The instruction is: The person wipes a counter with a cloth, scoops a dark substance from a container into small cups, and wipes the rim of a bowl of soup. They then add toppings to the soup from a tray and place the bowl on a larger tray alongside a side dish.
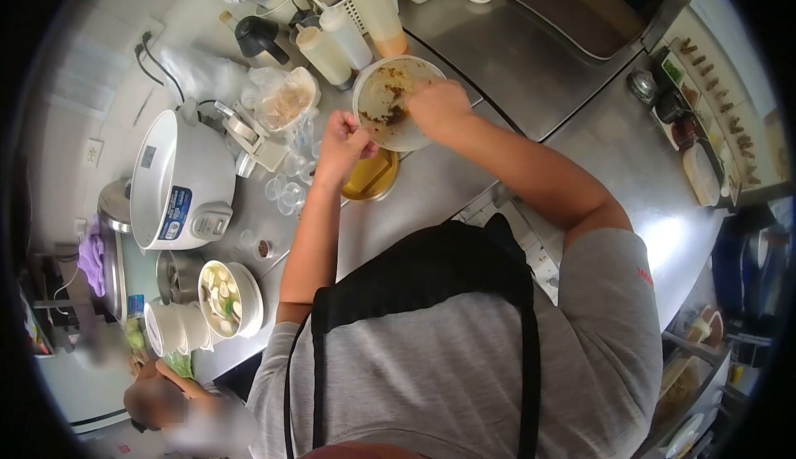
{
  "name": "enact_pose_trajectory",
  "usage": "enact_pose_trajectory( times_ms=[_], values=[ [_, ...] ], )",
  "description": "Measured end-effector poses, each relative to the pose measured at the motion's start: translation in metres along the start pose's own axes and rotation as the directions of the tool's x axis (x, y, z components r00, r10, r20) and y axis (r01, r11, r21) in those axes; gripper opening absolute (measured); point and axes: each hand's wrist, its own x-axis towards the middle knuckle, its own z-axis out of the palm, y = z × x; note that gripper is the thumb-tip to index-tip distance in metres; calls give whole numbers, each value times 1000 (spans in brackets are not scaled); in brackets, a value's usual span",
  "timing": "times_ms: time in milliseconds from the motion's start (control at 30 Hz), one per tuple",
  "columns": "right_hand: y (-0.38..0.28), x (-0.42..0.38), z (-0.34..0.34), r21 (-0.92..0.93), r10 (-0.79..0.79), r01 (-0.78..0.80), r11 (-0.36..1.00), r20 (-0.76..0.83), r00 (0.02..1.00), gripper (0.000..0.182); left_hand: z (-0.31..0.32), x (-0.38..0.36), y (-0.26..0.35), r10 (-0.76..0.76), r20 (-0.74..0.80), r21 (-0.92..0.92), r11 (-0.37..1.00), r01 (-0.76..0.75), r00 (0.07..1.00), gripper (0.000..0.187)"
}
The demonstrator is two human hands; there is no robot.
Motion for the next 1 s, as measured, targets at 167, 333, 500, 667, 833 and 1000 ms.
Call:
enact_pose_trajectory(
  times_ms=[167, 333, 500, 667, 833, 1000],
  values=[
    [5, 2, -2, -44, 108, -104, 994, 100, 989, 18, 2, 0, -2, 4, 13, -28, 1000, -3, 1000, 19],
    [0, 9, -11, 25, 128, -126, 992, -104, 986, 15, 1, 2, 0, 7, 36, -6, 1000, -7, 999, 19],
    [-11, 9, -2, 27, 50, -48, 998, -76, 996, 17, -1, 7, 0, -14, 20, -38, 999, 15, 1000, 19],
    [-6, 6, -18, -47, 138, -131, 990, 205, 969, 19, 0, 5, -2, 29, 44, 26, 999, -30, 999, 19],
    [-8, 10, -2, 74, 166, -201, 977, 337, 927, 19, 7, 7, 4, 40, 68, 84, 995, -46, 997, 21],
    [3, 10, 5, 573, 149, -306, 760, 305, 941, 23, 8, 11, 14, 5, 9, -33, 999, -4, 1000, 21]
  ],
)
